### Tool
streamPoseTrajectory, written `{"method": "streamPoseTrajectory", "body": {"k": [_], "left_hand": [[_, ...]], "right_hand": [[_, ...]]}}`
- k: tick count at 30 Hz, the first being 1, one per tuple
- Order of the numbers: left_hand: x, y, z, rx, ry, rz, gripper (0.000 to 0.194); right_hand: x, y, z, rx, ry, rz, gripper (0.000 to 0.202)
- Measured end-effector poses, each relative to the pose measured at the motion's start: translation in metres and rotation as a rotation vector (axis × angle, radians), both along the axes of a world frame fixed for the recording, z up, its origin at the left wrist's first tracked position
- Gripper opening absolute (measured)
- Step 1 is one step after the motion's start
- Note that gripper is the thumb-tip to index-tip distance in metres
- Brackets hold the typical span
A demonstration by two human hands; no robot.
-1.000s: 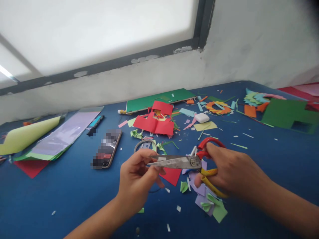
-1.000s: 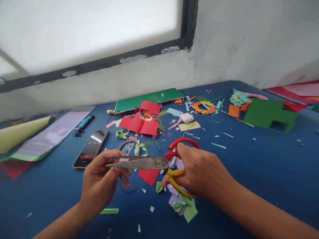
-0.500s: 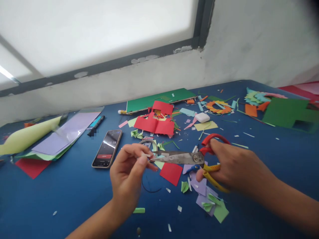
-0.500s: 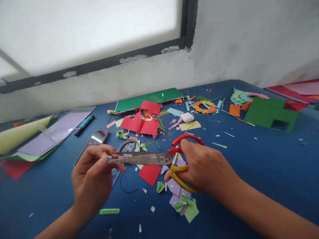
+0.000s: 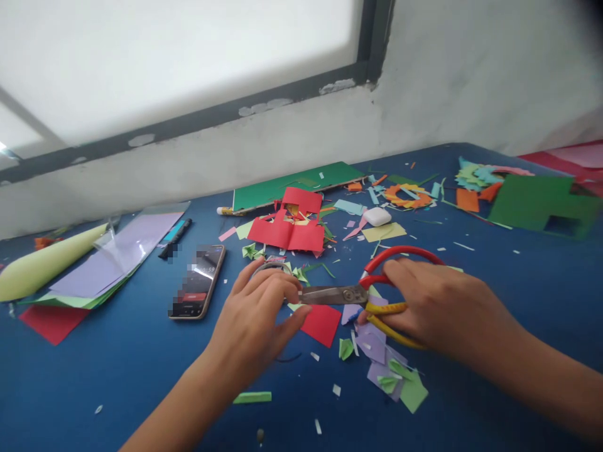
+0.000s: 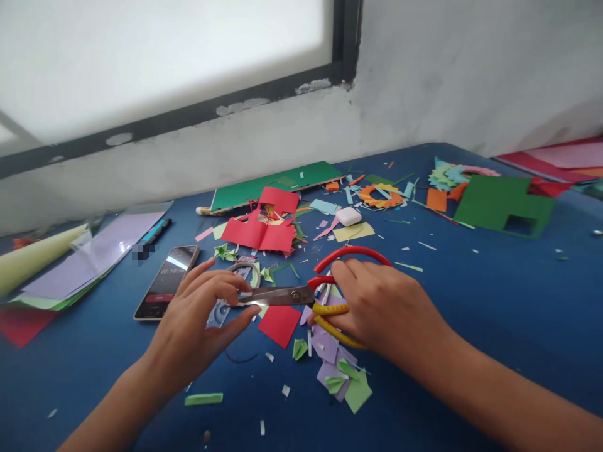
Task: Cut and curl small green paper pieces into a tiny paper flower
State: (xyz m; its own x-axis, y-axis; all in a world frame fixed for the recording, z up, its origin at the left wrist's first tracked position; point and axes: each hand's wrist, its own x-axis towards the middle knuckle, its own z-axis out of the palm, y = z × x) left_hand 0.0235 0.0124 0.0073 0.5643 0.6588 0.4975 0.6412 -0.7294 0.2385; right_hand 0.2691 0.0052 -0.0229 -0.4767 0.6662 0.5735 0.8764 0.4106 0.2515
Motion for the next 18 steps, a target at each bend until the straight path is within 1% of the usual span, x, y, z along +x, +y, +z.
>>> {"method": "streamPoseTrajectory", "body": {"k": [5, 9, 15, 18], "left_hand": [[-0.0015, -0.0002, -0.0036, -0.01, 0.08, 0.072, 0.02], [-0.002, 0.0004, -0.0055, -0.008, 0.095, 0.125, 0.021], [-0.0009, -0.0011, -0.0074, 0.015, 0.088, 0.131, 0.023], [0.0012, -0.0034, -0.0066, 0.006, 0.108, 0.169, 0.027]], "right_hand": [[-0.0016, -0.0021, 0.0031, 0.011, -0.04, 0.008, 0.054], [-0.0015, -0.003, 0.0031, 0.007, -0.042, 0.029, 0.051], [-0.0021, -0.0018, 0.0019, 0.005, -0.047, 0.023, 0.056], [-0.0024, -0.0025, 0.0019, 0.015, -0.07, 0.016, 0.054]]}}
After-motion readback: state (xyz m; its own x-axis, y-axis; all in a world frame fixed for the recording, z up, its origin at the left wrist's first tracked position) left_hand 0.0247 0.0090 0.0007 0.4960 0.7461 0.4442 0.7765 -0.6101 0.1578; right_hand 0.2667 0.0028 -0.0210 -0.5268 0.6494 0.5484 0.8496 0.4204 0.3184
